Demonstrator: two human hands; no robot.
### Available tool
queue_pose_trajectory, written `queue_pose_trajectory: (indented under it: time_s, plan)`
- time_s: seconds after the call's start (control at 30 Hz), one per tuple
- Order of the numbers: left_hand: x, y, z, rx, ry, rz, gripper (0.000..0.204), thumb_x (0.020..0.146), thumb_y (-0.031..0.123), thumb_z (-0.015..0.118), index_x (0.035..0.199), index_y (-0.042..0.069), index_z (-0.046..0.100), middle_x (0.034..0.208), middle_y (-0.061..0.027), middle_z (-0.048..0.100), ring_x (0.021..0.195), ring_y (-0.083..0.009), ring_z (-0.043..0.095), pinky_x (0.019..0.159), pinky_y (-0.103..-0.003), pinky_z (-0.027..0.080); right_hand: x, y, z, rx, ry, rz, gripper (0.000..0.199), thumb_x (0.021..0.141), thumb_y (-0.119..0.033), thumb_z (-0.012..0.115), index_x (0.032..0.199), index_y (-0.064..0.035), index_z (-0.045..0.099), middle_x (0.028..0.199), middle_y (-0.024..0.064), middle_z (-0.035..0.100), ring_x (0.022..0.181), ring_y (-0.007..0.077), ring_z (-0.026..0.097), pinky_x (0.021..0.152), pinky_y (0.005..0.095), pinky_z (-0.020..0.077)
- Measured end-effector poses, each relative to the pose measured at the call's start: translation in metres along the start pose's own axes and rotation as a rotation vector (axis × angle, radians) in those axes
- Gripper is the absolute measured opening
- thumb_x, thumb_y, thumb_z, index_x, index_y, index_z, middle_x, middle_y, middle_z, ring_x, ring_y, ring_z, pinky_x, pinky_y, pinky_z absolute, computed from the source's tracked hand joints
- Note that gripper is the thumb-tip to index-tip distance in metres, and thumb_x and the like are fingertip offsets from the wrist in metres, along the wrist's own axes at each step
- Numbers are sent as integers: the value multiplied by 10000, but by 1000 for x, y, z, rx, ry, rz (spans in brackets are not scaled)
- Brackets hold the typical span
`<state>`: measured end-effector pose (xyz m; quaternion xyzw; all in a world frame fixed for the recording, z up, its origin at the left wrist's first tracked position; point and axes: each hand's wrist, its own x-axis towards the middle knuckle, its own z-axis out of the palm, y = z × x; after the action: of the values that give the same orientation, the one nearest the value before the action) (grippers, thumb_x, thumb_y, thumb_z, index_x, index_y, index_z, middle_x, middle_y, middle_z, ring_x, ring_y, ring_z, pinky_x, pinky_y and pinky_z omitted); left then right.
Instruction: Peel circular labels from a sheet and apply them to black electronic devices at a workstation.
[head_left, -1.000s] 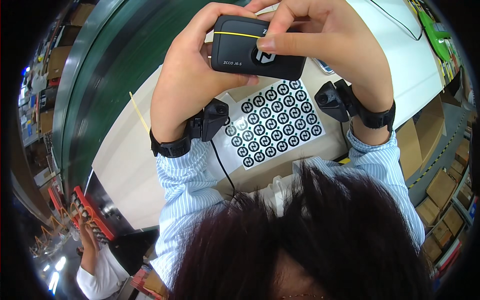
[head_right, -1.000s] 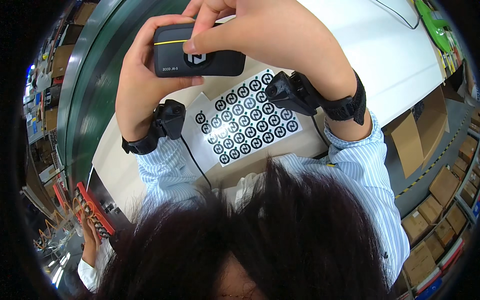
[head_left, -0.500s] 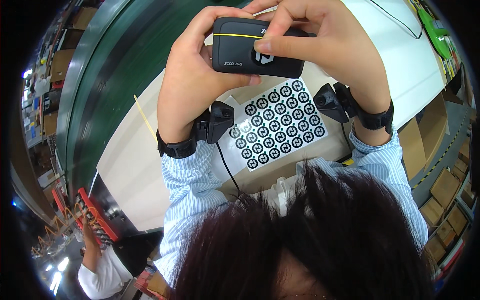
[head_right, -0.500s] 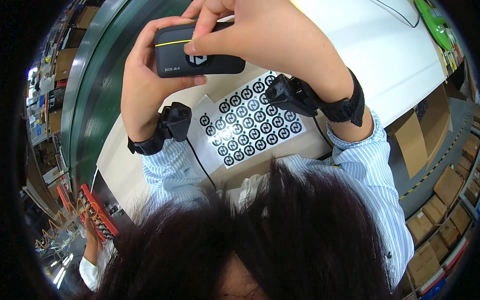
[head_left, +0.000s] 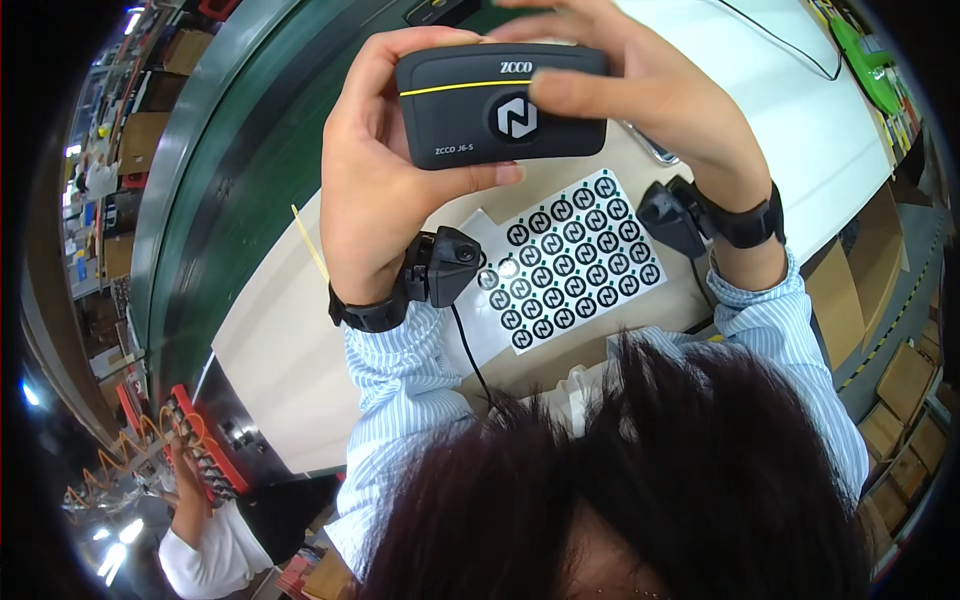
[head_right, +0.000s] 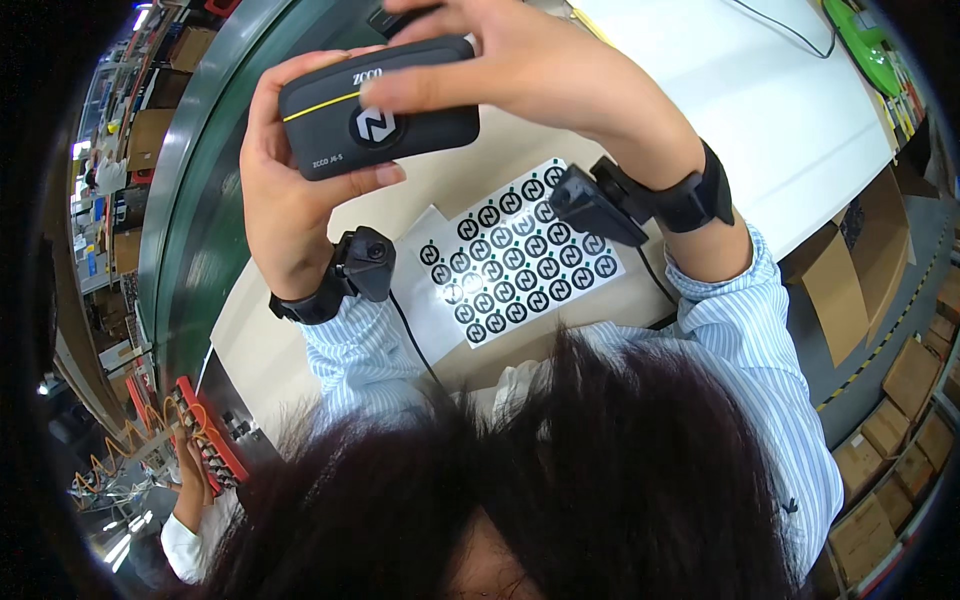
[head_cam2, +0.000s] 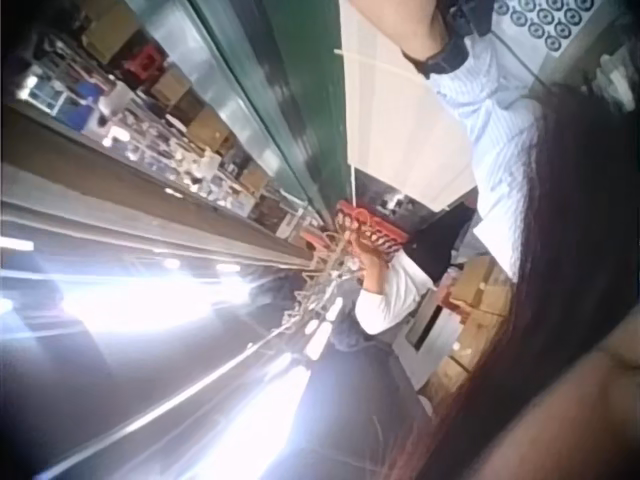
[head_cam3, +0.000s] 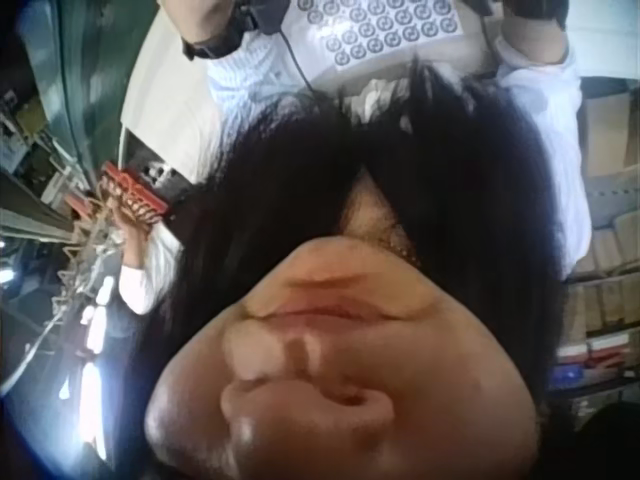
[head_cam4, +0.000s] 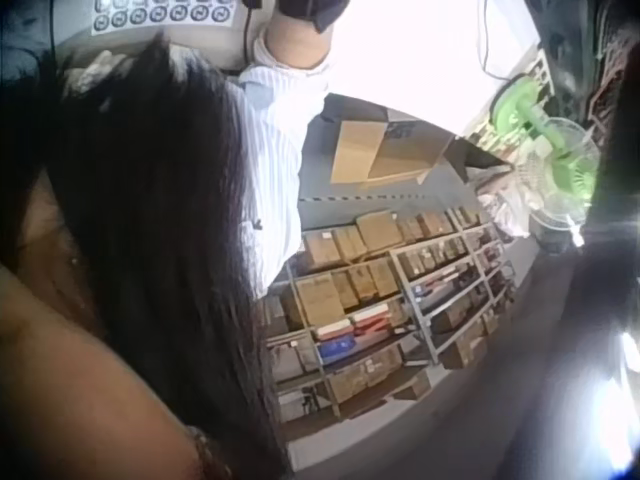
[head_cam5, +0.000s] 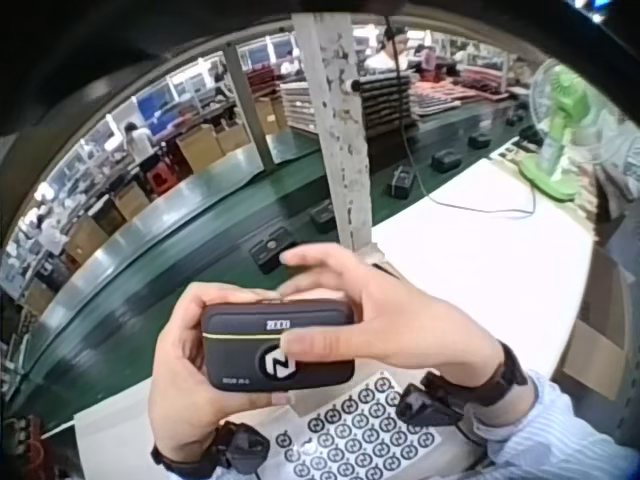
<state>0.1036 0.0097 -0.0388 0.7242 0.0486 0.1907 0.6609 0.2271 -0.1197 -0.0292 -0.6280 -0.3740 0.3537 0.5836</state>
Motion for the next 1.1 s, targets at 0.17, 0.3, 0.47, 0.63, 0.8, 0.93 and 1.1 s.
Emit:
queue_pose_trajectory:
  time_s: [0.17, 0.3, 0.47, 0.63, 0.8, 0.93, 1.1]
  plan:
    - [-1, 2, -3, 42, 50, 19, 683, 449, -156, 712, 1064, 10, 465, 1033, -80, 553, 947, -164, 540, 818, -275, 472, 6, 4, -2, 371, -168, 154, 665, 767, -177, 662, 1267, -12, 257, 945, 95, 543, 897, 127, 517, 764, 236, 423]
    - [-1, -1, -4, 82, 37, 25, 691, 444, -155, 705, 1070, 17, 467, 1050, -86, 552, 960, -171, 537, 807, -279, 480, 0, 11, 9, 180, -88, -25, 604, 786, -185, 639, 1242, -11, 283, 925, 86, 548, 857, 112, 523, 738, 219, 417]
    - [0, -3, -3, 59, 30, -13, 680, 469, -145, 724, 1084, 14, 479, 1014, -70, 546, 943, -156, 537, 814, -270, 471, -5, 13, 11, 24, 0, -135, 467, 809, -170, 605, 1171, -15, 353, 919, 89, 556, 826, 114, 532, 713, 220, 419]
    - [8, -14, -11, -36, -33, -1, 751, 492, -122, 741, 1172, 18, 454, 1011, -92, 546, 960, -161, 533, 804, -274, 472, 6, 31, 8, 39, 108, -140, 339, 781, -161, 610, 1065, -46, 464, 981, 81, 558, 924, 143, 521, 756, 220, 412]
    - [15, -24, -26, 80, -35, -209, 838, 525, -89, 750, 1261, 67, 381, 1030, -121, 539, 973, -170, 531, 812, -283, 472, 20, 54, 9, -253, 130, -302, 481, 815, -218, 585, 1197, -79, 327, 958, 73, 561, 871, 126, 535, 704, 210, 432]
    - [11, -28, -18, 94, -59, -169, 860, 564, -63, 744, 1294, 118, 328, 1053, -134, 532, 973, -182, 538, 835, -288, 463, 29, 55, 8, -170, 253, -200, 349, 808, -190, 586, 1094, -51, 442, 895, 47, 561, 813, 127, 540, 687, 217, 432]
    - [1, -40, -24, 132, 100, -181, 438, 649, 3, 691, 1034, 18, 483, 807, -78, 573, 711, -100, 527, 621, -226, 439, 24, 52, -6, -283, 202, 82, 306, 752, -107, 653, 997, -7, 499, 898, 97, 570, 776, 152, 564, 664, 252, 446]
